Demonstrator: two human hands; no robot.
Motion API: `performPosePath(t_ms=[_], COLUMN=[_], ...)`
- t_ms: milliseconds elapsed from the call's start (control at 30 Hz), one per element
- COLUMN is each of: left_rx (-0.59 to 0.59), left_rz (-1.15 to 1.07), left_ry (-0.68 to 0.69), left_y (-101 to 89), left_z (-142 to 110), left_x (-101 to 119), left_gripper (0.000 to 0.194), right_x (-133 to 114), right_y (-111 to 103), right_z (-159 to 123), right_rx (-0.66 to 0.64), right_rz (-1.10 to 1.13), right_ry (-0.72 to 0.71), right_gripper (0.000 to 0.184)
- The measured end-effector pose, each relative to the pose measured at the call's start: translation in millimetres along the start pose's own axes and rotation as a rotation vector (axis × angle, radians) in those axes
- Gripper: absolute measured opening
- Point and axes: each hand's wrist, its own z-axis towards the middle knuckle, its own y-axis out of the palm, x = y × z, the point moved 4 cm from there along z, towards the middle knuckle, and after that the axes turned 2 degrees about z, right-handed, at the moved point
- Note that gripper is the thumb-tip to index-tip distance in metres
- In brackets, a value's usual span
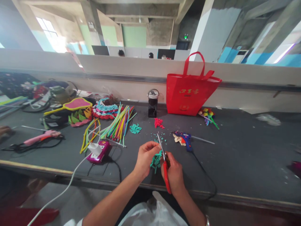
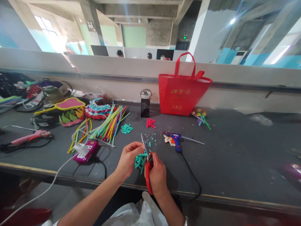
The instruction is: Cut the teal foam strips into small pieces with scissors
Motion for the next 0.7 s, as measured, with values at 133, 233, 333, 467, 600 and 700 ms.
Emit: performPosePath(t_ms=[133,233,333,467,600,700], left_rx=[0.0,0.006,0.001,0.005,0.013,0.023], left_rz=[0.008,0.013,0.007,0.009,-0.019,-0.024], left_ry=[-0.003,0.007,0.001,0.0,-0.012,-0.006], left_y=[1.2,3.1,5.0,5.1,4.3,4.0], left_z=[-0.1,-1.1,-1.9,-0.5,4.0,8.7], left_x=[-1.2,-0.4,-0.2,-2.5,-7.3,-9.3], left_gripper=[0.015,0.014,0.015,0.016,0.018,0.017], right_x=[3.8,4.2,2.1,0.7,1.4,2.5], right_y=[-0.1,-0.8,-1.5,-1.2,-0.3,0.7], right_z=[0.2,0.2,0.5,1.7,4.5,7.6], right_rx=[-0.019,-0.016,0.005,0.039,0.034,0.009], right_rz=[-0.026,-0.013,0.016,0.059,0.044,0.059], right_ry=[0.039,0.055,0.034,-0.004,-0.008,0.017], right_gripper=[0.024,0.024,0.023,0.023,0.025,0.026])
